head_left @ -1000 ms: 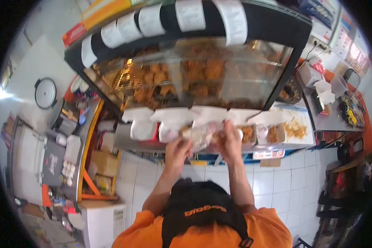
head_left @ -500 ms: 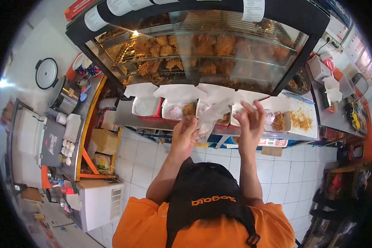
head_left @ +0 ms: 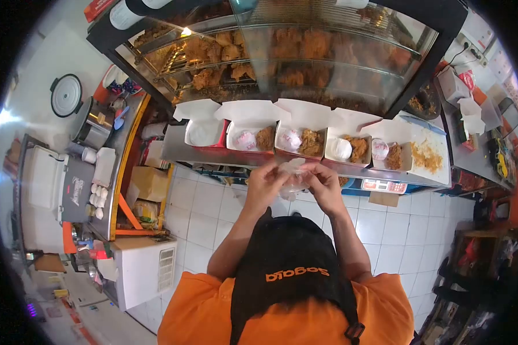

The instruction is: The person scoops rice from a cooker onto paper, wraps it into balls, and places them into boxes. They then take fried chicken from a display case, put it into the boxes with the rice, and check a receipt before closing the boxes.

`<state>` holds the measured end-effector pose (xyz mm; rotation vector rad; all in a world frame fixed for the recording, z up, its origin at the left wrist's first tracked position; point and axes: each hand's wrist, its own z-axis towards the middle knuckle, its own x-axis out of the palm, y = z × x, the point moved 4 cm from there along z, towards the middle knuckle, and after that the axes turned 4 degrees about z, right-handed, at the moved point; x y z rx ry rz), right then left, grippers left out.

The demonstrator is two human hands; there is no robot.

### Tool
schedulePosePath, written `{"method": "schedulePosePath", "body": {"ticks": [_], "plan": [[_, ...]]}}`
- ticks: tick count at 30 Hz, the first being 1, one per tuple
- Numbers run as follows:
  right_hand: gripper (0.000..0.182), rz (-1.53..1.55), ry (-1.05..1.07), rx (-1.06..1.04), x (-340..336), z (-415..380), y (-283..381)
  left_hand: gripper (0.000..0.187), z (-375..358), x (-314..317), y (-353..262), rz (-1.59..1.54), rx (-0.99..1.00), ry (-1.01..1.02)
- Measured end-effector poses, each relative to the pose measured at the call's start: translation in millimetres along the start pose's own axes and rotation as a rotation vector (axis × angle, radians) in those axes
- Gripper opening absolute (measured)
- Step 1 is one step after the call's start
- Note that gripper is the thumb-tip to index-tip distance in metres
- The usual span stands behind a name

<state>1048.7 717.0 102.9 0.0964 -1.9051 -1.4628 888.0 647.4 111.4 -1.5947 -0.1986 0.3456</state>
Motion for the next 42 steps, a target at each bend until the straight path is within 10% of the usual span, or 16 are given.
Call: {"method": "schedulePosePath", "body": {"ticks": [2,7,10,16,17,21,22,32,38,40,42], "plan": [[0.015,0.201,-0.005,0.063,-9.6,3.4,-12.9,0.031,3.6,0.4,16.6,-0.144,-0.158,0.014],[0.014,-0.441,0.061,-0.220,-23.5,-8.9,2.6,0.015,-4.7,2.9,11.0,-0.890,-0.455,-0.055],[0.013,-0.351,-0.089,-0.165,-30.5,0.3,0.0,0.026,-16.2,10.1,45.1,-1.295,-0.429,0.384],[0.014,0.563,-0.114,0.330,17.3,-5.7,-0.9,0.042,6.1,10.7,16.7,-1.105,-0.234,0.375],[0.013,0.799,0.193,0.363,0.1,-4.7,-26.2,0.040,4.7,8.3,14.9,-1.103,-0.213,0.391],[0.030,0.839,0.012,0.564,18.7,-25.5,-42.7,0.049,-1.8,7.1,79.2,-0.895,-0.162,0.361],[0.032,0.863,0.399,0.618,6.1,-24.0,-64.4,0.052,-3.6,8.6,58.2,-0.768,-0.292,0.258],[0.044,-0.256,0.876,0.605,4.7,-18.7,-69.0,0.068,7.8,10.6,-6.9,-0.342,-0.226,0.909],[0.045,-0.296,0.996,0.440,20.9,-23.8,-56.0,0.046,6.2,7.2,-3.3,-0.194,-0.104,0.886],[0.057,-0.401,1.047,0.096,25.6,-17.2,-59.5,0.046,3.9,8.5,-8.7,-0.041,-0.012,0.860],[0.062,-0.396,0.908,0.069,21.9,-15.1,-54.2,0.038,15.5,-7.4,-15.1,0.043,0.090,0.534]]}}
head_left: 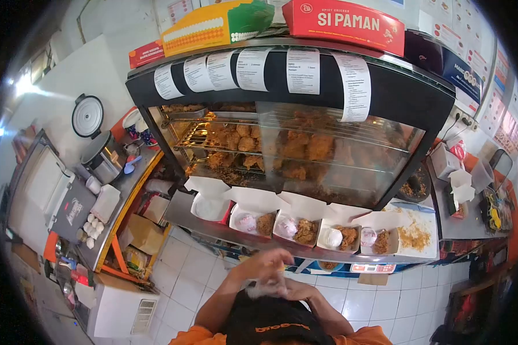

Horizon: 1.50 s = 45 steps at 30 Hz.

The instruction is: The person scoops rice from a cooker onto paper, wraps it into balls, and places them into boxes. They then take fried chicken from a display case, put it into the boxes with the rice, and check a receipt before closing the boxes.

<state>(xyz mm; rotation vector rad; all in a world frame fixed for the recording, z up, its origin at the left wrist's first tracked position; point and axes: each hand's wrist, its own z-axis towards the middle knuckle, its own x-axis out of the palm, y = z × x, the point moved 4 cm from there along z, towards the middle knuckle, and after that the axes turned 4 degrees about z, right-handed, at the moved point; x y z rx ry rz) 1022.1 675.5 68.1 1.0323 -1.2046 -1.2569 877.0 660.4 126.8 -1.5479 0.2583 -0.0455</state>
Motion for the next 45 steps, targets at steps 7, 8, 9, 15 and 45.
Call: {"method": "schedulePosePath", "body": {"ticks": [7,8,9,15,45], "plan": [[0.109,0.789,-0.723,-0.187,-34.6,-5.4,51.6,0.036,-22.3,19.6,-72.1,0.522,0.322,-0.482],[0.109,0.810,-0.717,-0.238,-34.3,-3.5,66.2,0.034,-15.1,31.3,-68.8,0.625,0.372,-0.470],[0.110,0.754,-0.709,-0.249,-34.8,-4.1,65.8,0.033,-8.8,42.4,-58.9,0.727,0.421,-0.458],[0.106,0.490,-0.842,-0.302,-38.4,-20.5,66.2,0.021,14.1,72.0,-30.2,0.827,0.510,-0.477],[0.063,-1.870,-0.774,0.185,-167.0,389.8,150.7,0.019,-270.6,-110.3,97.1,0.517,-0.522,-0.911]]}}
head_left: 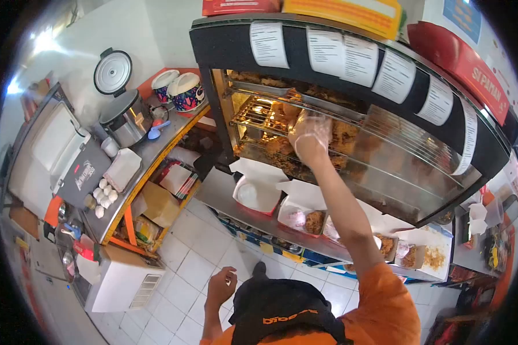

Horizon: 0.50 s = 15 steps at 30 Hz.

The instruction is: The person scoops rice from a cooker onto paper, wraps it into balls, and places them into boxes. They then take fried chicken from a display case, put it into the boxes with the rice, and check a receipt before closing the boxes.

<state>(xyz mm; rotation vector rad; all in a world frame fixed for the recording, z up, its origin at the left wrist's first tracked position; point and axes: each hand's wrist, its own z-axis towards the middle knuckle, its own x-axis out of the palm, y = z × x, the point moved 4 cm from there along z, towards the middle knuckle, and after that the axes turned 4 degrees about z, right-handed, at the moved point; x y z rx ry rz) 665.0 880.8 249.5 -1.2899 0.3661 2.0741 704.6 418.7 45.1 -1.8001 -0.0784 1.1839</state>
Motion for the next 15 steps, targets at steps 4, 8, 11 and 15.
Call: {"method": "schedulePosePath", "body": {"ticks": [4,8,11,15], "plan": [[0.074,0.086,0.255,0.216,2.6,38.2,11.2,0.017,8.5,-17.9,38.9,-0.051,-0.055,-0.044],[0.078,0.002,-0.165,0.225,13.0,32.6,18.3,0.014,25.5,-28.1,71.9,-0.029,-0.101,-0.022],[0.074,0.104,0.038,0.259,2.9,41.9,28.6,0.013,59.9,-42.5,73.6,0.003,0.028,0.005],[0.079,0.156,0.124,0.304,-8.1,35.3,35.1,0.014,108.5,-60.0,55.7,0.054,0.117,0.073]]}}
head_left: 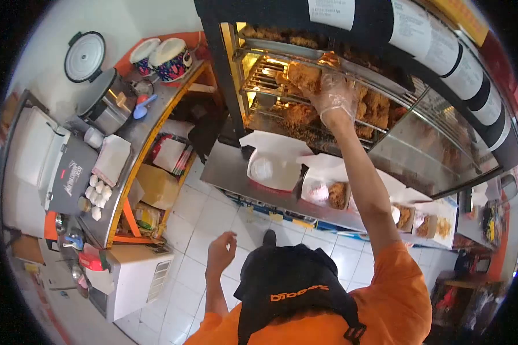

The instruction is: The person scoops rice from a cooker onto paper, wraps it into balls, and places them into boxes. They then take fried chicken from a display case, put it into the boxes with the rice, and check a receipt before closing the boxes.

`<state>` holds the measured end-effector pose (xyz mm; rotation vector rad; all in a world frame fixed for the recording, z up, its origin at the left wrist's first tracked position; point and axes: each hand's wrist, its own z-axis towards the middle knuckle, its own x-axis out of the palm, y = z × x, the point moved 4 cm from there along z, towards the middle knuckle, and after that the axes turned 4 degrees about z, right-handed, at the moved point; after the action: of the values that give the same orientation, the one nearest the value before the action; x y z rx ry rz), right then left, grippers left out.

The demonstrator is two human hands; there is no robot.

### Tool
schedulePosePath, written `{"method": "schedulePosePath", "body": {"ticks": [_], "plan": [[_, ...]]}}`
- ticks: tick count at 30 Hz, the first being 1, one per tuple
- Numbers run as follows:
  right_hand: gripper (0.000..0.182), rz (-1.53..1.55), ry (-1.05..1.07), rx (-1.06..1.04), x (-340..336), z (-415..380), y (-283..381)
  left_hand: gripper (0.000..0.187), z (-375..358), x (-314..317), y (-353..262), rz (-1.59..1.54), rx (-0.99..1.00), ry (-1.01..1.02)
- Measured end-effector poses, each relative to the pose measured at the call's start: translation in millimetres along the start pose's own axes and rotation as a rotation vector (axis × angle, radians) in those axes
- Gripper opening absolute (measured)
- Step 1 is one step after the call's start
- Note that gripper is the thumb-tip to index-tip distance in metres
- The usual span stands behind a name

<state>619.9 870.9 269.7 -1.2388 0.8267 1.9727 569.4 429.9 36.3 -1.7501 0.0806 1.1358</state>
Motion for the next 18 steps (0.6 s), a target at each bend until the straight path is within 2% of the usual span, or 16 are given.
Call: {"method": "schedulePosePath", "body": {"ticks": [1,4,5,8,10,12,14,15,17,18], "plan": [[0.078,0.022,0.048,-0.054,-1.7,-1.8,2.0,0.015,10.6,-2.3,0.2,-0.017,0.008,0.014],[0.077,0.005,-0.377,-0.256,17.6,-22.2,-8.2,0.017,47.7,1.6,2.1,-0.109,0.065,0.012],[0.074,0.100,-0.323,-0.300,2.8,-32.0,-2.8,0.017,63.2,8.0,3.8,-0.159,0.103,-0.007],[0.069,0.259,-0.368,-0.539,42.4,-80.5,-27.2,0.025,110.2,25.1,2.0,-0.320,0.150,-0.094],[0.055,-0.034,0.279,-0.471,37.4,-110.1,3.7,0.031,145.8,52.1,15.7,-0.420,0.081,-0.080],[0.046,0.192,0.455,-0.525,56.3,-129.3,22.7,0.034,185.1,67.1,20.2,-0.447,0.104,-0.104],[0.043,0.249,0.217,-0.722,134.8,-149.8,13.4,0.036,201.3,80.9,15.3,-0.429,0.148,-0.068],[0.046,0.154,0.056,-0.749,175.4,-163.0,2.8,0.036,215.1,84.1,13.9,-0.404,0.197,-0.027],[0.050,-0.126,0.026,-0.824,230.0,-176.9,-1.3,0.039,229.7,99.0,31.8,-0.458,0.143,0.039],[0.050,-0.090,0.084,-0.805,227.9,-180.1,-6.4,0.041,228.9,93.7,21.8,-0.408,0.156,0.041]]}}
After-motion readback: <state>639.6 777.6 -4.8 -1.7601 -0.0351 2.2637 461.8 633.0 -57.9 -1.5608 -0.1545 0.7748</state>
